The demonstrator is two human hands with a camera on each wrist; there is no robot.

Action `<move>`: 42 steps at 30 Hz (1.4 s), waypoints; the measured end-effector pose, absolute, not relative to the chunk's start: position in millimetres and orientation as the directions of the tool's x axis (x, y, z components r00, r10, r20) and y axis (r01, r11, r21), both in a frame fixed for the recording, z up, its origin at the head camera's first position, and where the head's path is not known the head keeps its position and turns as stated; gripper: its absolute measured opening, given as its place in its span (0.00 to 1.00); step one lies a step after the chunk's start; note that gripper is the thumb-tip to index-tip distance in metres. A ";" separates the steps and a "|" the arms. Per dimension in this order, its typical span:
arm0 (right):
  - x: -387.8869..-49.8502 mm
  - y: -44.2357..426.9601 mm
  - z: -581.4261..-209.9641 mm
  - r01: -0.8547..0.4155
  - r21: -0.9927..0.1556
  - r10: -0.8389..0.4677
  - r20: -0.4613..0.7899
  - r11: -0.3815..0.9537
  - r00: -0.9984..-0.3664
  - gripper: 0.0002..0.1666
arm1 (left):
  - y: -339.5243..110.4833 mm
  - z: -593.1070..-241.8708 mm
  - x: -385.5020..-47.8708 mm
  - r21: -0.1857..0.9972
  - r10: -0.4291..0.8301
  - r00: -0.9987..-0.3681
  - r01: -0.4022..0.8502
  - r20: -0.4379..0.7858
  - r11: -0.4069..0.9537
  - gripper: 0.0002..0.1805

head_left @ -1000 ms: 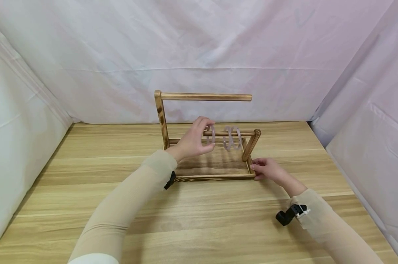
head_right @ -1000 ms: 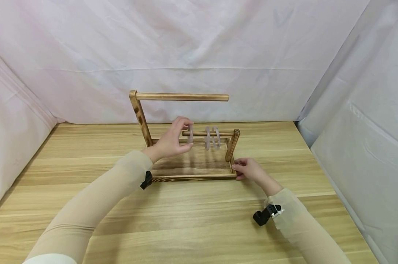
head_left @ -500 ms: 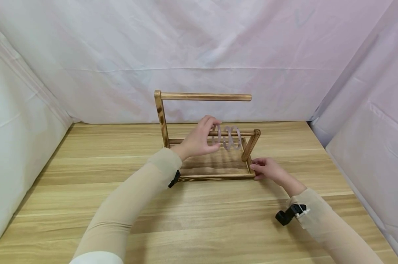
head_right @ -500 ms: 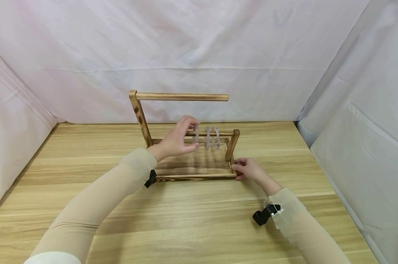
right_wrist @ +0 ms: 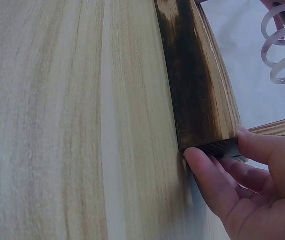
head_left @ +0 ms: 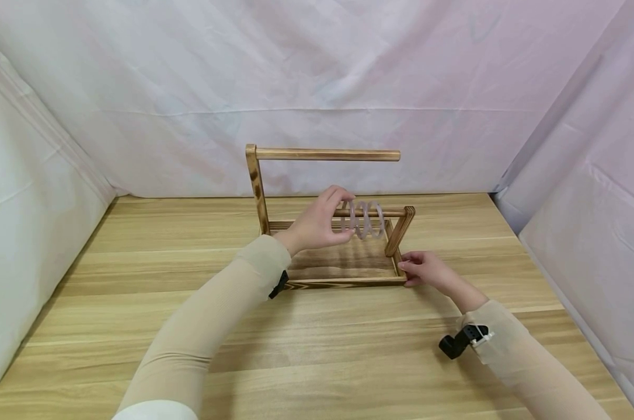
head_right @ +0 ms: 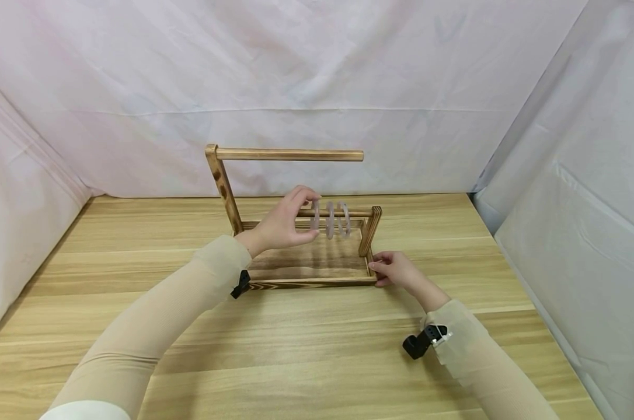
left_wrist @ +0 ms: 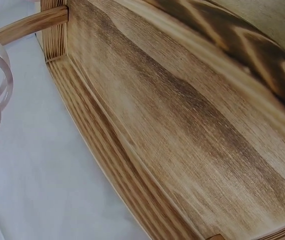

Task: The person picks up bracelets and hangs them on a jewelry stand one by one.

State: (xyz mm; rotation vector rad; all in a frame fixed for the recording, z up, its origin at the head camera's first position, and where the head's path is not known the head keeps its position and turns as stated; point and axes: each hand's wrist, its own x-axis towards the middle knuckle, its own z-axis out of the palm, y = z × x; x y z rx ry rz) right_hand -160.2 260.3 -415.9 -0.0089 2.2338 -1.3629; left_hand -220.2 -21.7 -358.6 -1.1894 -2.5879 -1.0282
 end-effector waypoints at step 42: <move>-161.0 260.3 -416.1 0.278 -0.822 -0.246 -0.440 0.497 -0.863 0.28 | -25.2 -361.6 -222.0 0.242 0.609 -0.665 0.736 0.433 0.632 0.32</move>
